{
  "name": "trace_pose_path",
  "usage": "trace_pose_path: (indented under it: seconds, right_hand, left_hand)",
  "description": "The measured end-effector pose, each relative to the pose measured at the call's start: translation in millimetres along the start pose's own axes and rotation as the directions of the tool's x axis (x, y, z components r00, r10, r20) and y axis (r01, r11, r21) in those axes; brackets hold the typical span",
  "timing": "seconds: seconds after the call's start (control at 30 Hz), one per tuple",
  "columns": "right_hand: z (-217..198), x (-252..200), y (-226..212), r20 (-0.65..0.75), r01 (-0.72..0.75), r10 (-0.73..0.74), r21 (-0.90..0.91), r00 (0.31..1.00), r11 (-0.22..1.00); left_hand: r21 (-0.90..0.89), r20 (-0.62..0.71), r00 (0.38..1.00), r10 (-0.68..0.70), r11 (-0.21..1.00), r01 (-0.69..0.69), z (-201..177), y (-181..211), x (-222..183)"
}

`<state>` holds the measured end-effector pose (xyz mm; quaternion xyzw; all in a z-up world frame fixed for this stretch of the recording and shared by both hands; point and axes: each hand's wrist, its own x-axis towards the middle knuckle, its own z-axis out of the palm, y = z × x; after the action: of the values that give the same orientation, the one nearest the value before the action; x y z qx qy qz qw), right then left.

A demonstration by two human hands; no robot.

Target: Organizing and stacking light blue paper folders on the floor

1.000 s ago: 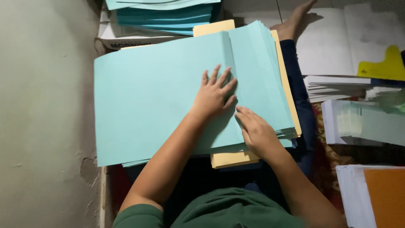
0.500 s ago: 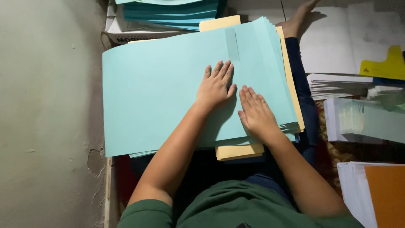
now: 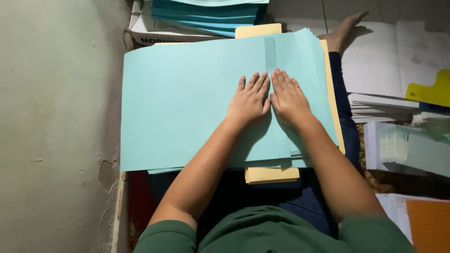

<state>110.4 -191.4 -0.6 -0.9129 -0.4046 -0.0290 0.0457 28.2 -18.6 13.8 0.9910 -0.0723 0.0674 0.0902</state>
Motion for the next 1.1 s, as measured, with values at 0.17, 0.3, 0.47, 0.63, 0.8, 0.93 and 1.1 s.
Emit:
trace_pose_path:
  seconds: [0.17, 0.3, 0.47, 0.63, 0.8, 0.93, 1.1]
  right_hand:
    - [-15, -71, -36, 0.072, -0.048, 0.047, 0.012, 0.996, 0.999]
    - [-29, -103, -51, 0.106, -0.046, 0.043, 0.028, 0.993, 0.999]
    - [-7, -36, -11, 0.056, -0.030, 0.031, -0.004, 0.998, 1.000]
    - [-16, 60, 7, 0.012, -0.067, 0.067, 0.110, 0.998, 0.992]
    - [-30, 80, 6, 0.060, -0.071, 0.064, 0.118, 0.996, 0.991]
    - [-21, 26, -6, 0.014, -0.045, 0.043, 0.112, 0.999, 0.993]
    - [-31, -65, -42, 0.090, -0.053, 0.046, 0.078, 0.995, 0.995]
  left_hand:
    - [0.012, -0.030, 0.999, 0.022, 1.000, -0.022, 3, -1, -1]
    - [0.019, -0.012, 1.000, 0.012, 1.000, -0.011, -5, 2, -4]
    - [0.001, 0.029, 1.000, 0.006, 1.000, -0.006, -7, 2, 0]
    - [0.001, -0.142, 0.989, 0.036, 0.999, -0.036, 25, -5, 5]
    - [0.028, -0.085, 0.996, 0.009, 1.000, -0.006, 16, -4, 5]
    - [0.026, -0.150, 0.989, 0.000, 1.000, 0.004, 28, -7, 7]
    - [0.016, -0.085, 0.996, -0.004, 1.000, 0.005, 22, -5, 5]
